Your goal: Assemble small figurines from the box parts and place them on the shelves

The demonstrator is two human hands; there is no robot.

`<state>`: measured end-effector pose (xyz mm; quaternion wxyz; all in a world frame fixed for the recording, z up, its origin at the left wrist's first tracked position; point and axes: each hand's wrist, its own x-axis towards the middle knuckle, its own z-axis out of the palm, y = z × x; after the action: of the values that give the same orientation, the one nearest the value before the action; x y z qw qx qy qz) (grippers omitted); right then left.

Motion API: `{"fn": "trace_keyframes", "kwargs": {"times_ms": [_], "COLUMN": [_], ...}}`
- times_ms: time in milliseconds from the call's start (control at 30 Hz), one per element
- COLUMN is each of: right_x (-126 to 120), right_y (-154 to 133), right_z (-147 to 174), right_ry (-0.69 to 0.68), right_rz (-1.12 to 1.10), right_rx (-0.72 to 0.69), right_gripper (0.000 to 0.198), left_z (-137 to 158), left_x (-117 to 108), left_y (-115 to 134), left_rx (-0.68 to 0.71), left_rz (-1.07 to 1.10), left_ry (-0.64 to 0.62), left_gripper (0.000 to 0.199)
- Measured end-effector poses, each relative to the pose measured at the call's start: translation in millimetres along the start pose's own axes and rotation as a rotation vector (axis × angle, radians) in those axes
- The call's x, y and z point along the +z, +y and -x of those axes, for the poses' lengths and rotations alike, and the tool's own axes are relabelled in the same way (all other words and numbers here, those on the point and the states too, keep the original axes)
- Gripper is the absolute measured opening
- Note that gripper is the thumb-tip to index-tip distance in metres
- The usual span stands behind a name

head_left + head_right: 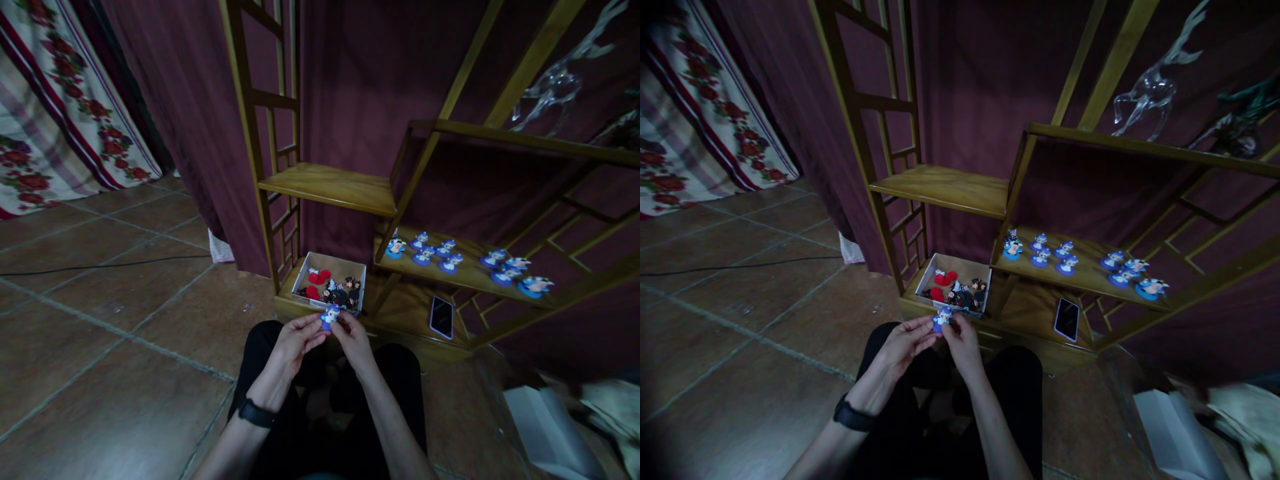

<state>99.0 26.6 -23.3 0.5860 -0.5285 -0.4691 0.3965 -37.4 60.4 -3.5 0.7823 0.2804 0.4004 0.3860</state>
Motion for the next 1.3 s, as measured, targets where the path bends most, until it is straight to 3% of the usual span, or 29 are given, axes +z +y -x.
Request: {"fn": "trace_keyframes", "kwargs": {"times_ms": [467,667,900,1300], "right_x": [-1,-2,-4,-5], "right_y": [-11,-11,-13,-11], "right_z": [5,5,8,5], "right_ry": [0.075,0.084,0.063,0.078], "right_rz": [-0.101,-0.164,-0.255,-0.201], "right_rx": [0.132,0.159,0.129,0.145], "right_gripper": [0.027,0.025,0.034,0.038], "left_z": [-2,-3,-10,-10], "left_x": [5,5,-1,3], "left_y": [-5,-3,-8,-6], "left_rx": [0.037,-0.03,-0.069,-0.085], "left_rz": [0.047,0.093,0.21,0.223], "left_ry": [0.051,-0.02,-0.09,-0.12], "left_gripper": [0.018,0.034,0.028,0.017]}}
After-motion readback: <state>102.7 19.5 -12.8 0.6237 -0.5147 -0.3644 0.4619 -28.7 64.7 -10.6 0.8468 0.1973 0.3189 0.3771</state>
